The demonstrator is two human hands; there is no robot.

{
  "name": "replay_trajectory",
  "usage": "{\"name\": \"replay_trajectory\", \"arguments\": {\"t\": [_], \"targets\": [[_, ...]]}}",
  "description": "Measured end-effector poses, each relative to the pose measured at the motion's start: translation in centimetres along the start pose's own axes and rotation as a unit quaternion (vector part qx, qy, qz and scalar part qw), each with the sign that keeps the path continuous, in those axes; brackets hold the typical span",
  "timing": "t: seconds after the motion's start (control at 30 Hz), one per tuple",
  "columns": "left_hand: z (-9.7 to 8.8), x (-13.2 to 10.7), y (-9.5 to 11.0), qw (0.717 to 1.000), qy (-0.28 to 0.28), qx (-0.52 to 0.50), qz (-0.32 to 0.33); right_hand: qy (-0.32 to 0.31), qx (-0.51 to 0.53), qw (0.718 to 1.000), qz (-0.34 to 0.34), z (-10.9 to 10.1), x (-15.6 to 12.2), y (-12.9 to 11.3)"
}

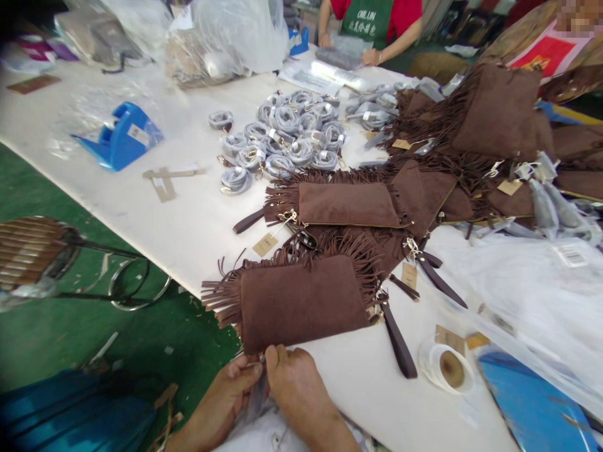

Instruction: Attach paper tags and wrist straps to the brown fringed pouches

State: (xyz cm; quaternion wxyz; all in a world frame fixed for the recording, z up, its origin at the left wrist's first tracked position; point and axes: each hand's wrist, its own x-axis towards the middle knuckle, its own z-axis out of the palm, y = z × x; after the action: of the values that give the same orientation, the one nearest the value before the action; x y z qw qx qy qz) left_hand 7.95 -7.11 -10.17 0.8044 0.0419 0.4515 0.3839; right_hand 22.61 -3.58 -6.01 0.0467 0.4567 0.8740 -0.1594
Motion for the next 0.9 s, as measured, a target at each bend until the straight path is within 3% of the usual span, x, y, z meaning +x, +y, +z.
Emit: {"name": "replay_trajectory", "arguments": {"t": [0.13, 0.23, 0.3, 0.37, 0.5, 0.6, 0.77, 0.83, 0.9], "targets": [[0.4, -0.4, 0.5, 0.999, 0.029, -0.013, -0.021, 0.023, 0.037, 0.999, 0.022, 0.7, 0.1, 0.3], [0.6, -0.6, 0.9, 0.999, 0.030, -0.020, -0.029, 0.061, 0.140, 0.981, 0.123, 1.4, -0.7, 0.2], [0.6, -0.5, 1.1, 0.999, 0.026, -0.023, -0.037, 0.079, 0.247, 0.944, 0.204, 2.0, -1.6, -0.4], [0.6, -0.4, 1.2, 0.998, 0.027, -0.017, -0.047, 0.079, 0.364, 0.890, 0.264, 2.7, -2.6, -1.3], [0.8, -0.4, 1.3, 0.999, 0.034, -0.002, -0.041, 0.070, 0.506, 0.797, 0.322, 4.1, -3.5, -3.3], [1.3, -0.6, 1.4, 0.999, 0.035, -0.007, -0.039, 0.065, 0.576, 0.742, 0.337, 4.6, -3.3, -4.1], [1.6, -0.8, 1.3, 0.998, 0.044, -0.025, -0.036, 0.039, 0.717, 0.618, 0.319, 4.6, -3.4, -4.2], [1.4, -0.7, 1.2, 0.998, 0.037, -0.029, -0.029, 0.036, 0.741, 0.591, 0.315, 4.8, -3.6, -4.1], [1.1, -0.5, 1.0, 0.999, 0.032, -0.029, -0.029, 0.045, 0.745, 0.588, 0.311, 4.9, -3.8, -3.9]]}}
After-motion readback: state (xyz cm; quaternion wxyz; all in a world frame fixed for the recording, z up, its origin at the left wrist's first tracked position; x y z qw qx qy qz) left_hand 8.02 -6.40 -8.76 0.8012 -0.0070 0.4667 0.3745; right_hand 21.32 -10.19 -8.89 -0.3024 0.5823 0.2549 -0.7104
